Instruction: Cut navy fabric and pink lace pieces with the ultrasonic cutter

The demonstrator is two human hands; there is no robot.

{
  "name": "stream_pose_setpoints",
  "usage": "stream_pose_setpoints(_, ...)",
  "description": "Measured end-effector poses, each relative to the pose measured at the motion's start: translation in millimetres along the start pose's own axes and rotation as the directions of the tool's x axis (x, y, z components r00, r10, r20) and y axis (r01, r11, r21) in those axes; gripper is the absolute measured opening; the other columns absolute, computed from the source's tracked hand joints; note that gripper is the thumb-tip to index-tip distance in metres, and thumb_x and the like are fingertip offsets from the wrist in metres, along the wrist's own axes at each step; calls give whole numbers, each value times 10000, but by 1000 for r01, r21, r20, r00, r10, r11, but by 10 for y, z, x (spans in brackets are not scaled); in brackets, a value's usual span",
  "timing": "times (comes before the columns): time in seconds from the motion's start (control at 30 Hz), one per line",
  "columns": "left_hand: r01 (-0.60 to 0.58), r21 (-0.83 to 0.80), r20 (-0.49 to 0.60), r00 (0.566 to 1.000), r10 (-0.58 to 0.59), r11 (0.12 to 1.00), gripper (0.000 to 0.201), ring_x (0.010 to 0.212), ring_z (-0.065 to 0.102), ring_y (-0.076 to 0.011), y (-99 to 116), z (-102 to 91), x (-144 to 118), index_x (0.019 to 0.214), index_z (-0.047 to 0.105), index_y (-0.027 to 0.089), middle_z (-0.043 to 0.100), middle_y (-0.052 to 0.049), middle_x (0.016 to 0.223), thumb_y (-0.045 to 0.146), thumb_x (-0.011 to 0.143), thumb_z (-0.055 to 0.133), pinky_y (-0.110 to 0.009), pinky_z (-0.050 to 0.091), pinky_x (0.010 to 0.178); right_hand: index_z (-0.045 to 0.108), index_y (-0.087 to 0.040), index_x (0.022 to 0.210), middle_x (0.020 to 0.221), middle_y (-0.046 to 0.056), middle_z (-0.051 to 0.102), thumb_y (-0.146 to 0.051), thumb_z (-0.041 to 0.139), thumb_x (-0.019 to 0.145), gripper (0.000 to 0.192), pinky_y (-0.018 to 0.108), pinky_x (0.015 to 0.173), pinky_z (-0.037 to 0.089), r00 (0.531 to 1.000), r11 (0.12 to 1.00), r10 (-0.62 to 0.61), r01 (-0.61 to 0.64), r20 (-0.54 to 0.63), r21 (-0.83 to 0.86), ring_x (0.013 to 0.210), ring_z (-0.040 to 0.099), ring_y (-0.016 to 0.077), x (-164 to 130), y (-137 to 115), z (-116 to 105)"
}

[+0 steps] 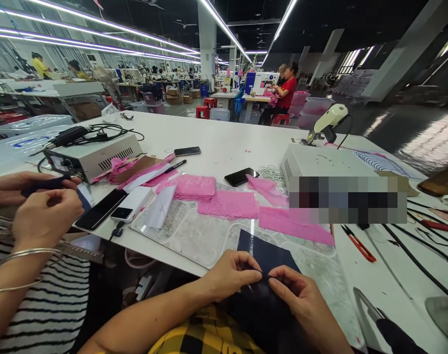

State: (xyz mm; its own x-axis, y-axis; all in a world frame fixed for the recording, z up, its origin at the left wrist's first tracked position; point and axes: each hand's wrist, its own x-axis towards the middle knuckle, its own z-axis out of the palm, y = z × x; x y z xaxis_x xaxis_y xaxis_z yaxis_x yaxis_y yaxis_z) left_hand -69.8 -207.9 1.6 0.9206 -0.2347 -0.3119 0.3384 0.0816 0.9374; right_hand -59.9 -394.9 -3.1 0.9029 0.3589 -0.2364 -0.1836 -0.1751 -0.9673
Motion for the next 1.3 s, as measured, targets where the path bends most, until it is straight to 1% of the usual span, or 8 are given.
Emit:
stream_pose_setpoints(0.2, -12, 25, -45, 999, 13, 1000, 264, 503, 436, -76, -3, -40, 36, 752, 642, 129, 507, 37, 535, 367, 652, 695, -203, 313, 509, 676, -188, 735, 633, 21, 585, -612, 672, 700, 425, 243, 525, 390, 993, 994, -62, 52, -103, -100, 572, 469, 131, 71, 13, -17)
stream_pose_setpoints(0.43, -87, 118, -184, 977, 108, 989, 152, 563, 514, -94, 59, -89, 30, 682, 638, 133, 586, 0, 613, 283, 664, 655, -194, 381, 528, 643, -189, 671, 602, 15, 556, -601, 639, 722, 415, 244, 512, 387, 984, 992, -80, 62, -158, -111, 561, 480, 136, 137, 1, 64)
stream_pose_setpoints(0.63, -98, 171, -206, 970, 133, 980, 173, 529, 492, -93, 33, -144, 26, 705, 660, 134, 571, 4, 593, 306, 703, 639, -202, 371, 511, 630, -195, 667, 617, 9, 554, -577, 629, 759, 393, 237, 533, 401, 972, 989, -134, 118, -194, -90, 580, 494, 135, 195, 87, 106)
stream_pose_setpoints(0.77, -202, 273, -222, 938, 265, 941, 143, 637, 547, -116, 2, -151, 19, 708, 695, 140, 635, -30, 681, 271, 724, 638, -215, 409, 608, 651, -209, 753, 682, 7, 579, -532, 634, 795, 325, 232, 574, 423, 962, 980, -188, 171, -197, -99, 628, 526, 140, 193, 176, 120)
stream_pose_setpoints(0.87, -258, 337, -221, 913, 342, 906, 123, 678, 563, -128, -6, -151, 11, 703, 700, 148, 647, -40, 707, 247, 728, 633, -221, 415, 639, 644, -213, 761, 694, 6, 575, -505, 633, 807, 296, 230, 579, 427, 953, 970, -233, 213, -192, -119, 634, 529, 140, 181, 192, 123)
stream_pose_setpoints(1.03, -267, 281, -214, 919, 332, 922, 97, 661, 547, -122, 15, -156, 8, 676, 657, 147, 614, -28, 694, 230, 708, 618, -216, 404, 613, 583, -209, 705, 692, -2, 519, -480, 617, 820, 297, 234, 556, 395, 954, 965, -261, 254, -148, -64, 619, 467, 129, 190, 114, 129)
stream_pose_setpoints(1.2, -237, 151, -209, 941, 266, 960, 93, 615, 501, -98, 67, -158, -3, 644, 619, 142, 569, -6, 657, 229, 674, 630, -209, 373, 583, 554, -204, 668, 681, -11, 473, -467, 658, 779, 304, 245, 528, 338, 975, 976, -149, 172, -164, 134, 605, 395, 119, 196, 46, 183)
stream_pose_setpoints(1.3, -213, 84, -210, 951, 226, 973, 114, 611, 489, -92, 83, -149, -11, 638, 606, 139, 562, -1, 651, 247, 660, 637, -210, 367, 589, 557, -199, 646, 688, -2, 479, -473, 684, 748, 319, 251, 547, 351, 979, 972, -122, 151, -164, 178, 632, 404, 130, 208, 57, 196)
